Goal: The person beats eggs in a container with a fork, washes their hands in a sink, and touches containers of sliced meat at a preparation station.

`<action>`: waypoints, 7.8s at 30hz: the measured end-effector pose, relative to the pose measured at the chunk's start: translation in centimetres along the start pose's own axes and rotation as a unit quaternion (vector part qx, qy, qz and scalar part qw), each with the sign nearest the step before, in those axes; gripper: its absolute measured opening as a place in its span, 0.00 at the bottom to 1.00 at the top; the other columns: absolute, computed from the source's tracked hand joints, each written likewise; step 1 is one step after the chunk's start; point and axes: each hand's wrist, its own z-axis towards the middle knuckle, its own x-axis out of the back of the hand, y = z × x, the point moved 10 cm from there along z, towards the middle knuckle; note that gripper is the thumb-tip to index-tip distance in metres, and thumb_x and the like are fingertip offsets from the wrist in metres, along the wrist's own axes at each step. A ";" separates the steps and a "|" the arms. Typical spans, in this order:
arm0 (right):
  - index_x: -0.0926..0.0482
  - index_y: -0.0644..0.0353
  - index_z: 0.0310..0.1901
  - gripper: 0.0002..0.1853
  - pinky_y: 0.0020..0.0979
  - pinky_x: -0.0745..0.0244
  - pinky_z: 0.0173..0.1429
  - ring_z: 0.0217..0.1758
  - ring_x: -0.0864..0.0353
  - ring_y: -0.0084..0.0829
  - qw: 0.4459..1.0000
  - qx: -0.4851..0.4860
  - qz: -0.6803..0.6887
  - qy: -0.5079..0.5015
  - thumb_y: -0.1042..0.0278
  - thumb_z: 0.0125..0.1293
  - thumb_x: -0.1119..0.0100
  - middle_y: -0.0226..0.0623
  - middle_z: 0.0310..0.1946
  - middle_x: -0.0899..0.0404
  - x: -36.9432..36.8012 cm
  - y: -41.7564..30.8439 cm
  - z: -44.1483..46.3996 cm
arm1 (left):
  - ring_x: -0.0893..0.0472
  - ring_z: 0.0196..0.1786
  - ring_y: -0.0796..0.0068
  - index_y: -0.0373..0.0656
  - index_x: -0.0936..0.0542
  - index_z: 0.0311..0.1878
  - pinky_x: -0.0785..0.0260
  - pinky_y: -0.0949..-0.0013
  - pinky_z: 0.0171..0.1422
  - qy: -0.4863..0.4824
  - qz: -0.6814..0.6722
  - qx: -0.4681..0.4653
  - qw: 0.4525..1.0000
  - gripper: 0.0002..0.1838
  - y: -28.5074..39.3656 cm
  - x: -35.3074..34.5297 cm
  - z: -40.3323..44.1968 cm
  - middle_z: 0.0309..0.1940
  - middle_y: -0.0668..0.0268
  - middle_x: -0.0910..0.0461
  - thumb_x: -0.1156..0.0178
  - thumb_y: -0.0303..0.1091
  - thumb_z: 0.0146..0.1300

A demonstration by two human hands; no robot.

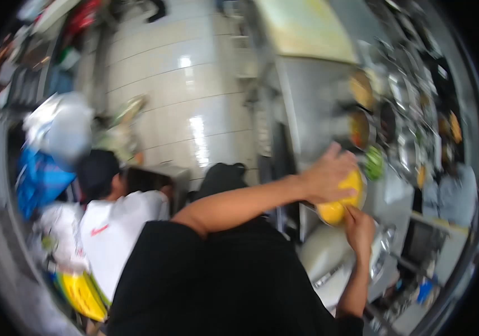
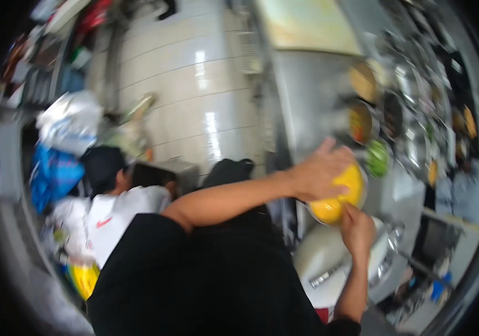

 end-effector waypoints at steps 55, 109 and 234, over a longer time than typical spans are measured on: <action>0.17 0.59 0.36 0.10 0.43 0.22 0.40 0.36 0.16 0.45 0.984 0.117 -0.110 -0.076 0.72 0.56 0.48 0.47 0.32 0.17 -1.3 -3.2 1.4 | 0.45 0.74 0.51 0.29 0.37 0.66 0.63 0.49 0.77 0.029 0.042 -0.036 0.998 0.33 1.5 -0.1 0.0 0.68 0.47 0.39 0.66 0.52 0.74; 0.21 0.56 0.28 0.09 0.45 0.27 0.36 0.30 0.21 0.49 0.998 0.009 0.038 -0.053 0.64 0.60 0.49 0.43 0.25 0.20 -0.7 3.1 1.1 | 0.47 0.75 0.54 0.29 0.39 0.67 0.69 0.48 0.78 0.016 0.046 -0.021 0.999 0.33 0.8 -0.6 0.2 0.70 0.48 0.41 0.65 0.50 0.73; 0.16 0.48 0.46 0.12 0.39 0.24 0.44 0.37 0.18 0.44 0.957 -0.002 0.288 0.026 0.63 0.63 0.45 0.43 0.34 0.17 -1.5 4.1 -4.5 | 0.42 0.72 0.50 0.27 0.34 0.63 0.64 0.47 0.76 0.041 0.029 -0.029 0.998 0.33 1.6 -0.1 0.5 0.66 0.46 0.36 0.66 0.50 0.74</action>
